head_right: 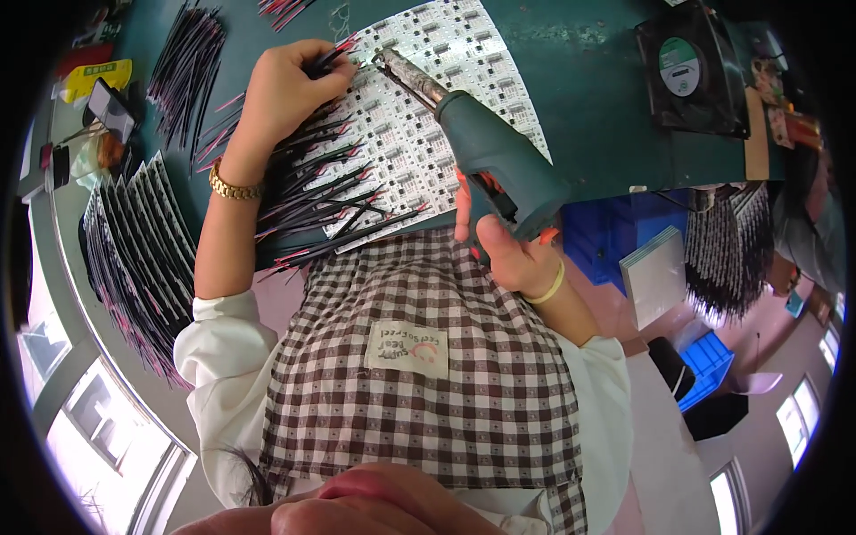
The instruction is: The person applies heat shrink tubing to a cluster of wire bundles using a heat gun.
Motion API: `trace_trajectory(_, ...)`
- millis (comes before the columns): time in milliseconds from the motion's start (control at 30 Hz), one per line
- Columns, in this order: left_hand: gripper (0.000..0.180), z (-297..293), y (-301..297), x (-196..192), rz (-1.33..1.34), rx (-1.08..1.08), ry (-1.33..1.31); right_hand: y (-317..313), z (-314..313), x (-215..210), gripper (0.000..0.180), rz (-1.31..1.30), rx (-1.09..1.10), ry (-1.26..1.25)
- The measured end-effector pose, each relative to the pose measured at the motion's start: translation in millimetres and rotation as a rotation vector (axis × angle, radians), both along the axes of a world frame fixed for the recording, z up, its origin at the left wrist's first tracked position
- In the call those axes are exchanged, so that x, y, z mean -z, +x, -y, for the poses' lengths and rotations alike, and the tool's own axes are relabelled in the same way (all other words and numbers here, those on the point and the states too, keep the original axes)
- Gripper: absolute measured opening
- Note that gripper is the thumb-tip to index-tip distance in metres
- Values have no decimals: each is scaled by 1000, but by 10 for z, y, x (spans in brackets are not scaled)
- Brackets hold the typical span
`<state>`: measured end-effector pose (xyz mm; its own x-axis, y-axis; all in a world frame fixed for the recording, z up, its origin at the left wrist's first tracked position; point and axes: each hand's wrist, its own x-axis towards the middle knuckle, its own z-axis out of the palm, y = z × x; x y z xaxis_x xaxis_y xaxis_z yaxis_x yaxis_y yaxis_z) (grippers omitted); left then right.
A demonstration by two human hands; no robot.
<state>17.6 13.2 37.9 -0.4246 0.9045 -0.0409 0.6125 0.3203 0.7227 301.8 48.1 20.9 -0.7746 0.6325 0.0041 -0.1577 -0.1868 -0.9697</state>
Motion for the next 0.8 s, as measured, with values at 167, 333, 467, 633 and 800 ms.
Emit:
trace_trajectory(167, 28, -37, -47, -6, -64, 62, -42, -32, -9, 19, 59, 40, -10, 4)
trace_trajectory(333, 29, -62, -51, 19, -86, 75, -58, -31, -18, 56, 55, 53, -17, -30)
trace_trajectory(467, 29, -44, -46, 11, -59, 56, -52, -48, -29, -15, 52, 111, -41, -44)
trace_trajectory(633, 28, -51, -57, 27, -97, 52, -28, -59, -26, -17, 50, 131, -34, 35)
trace_trajectory(800, 28, -30, -43, 30, -66, 39, -47, -55, -24, 21, 52, 114, -39, 25)
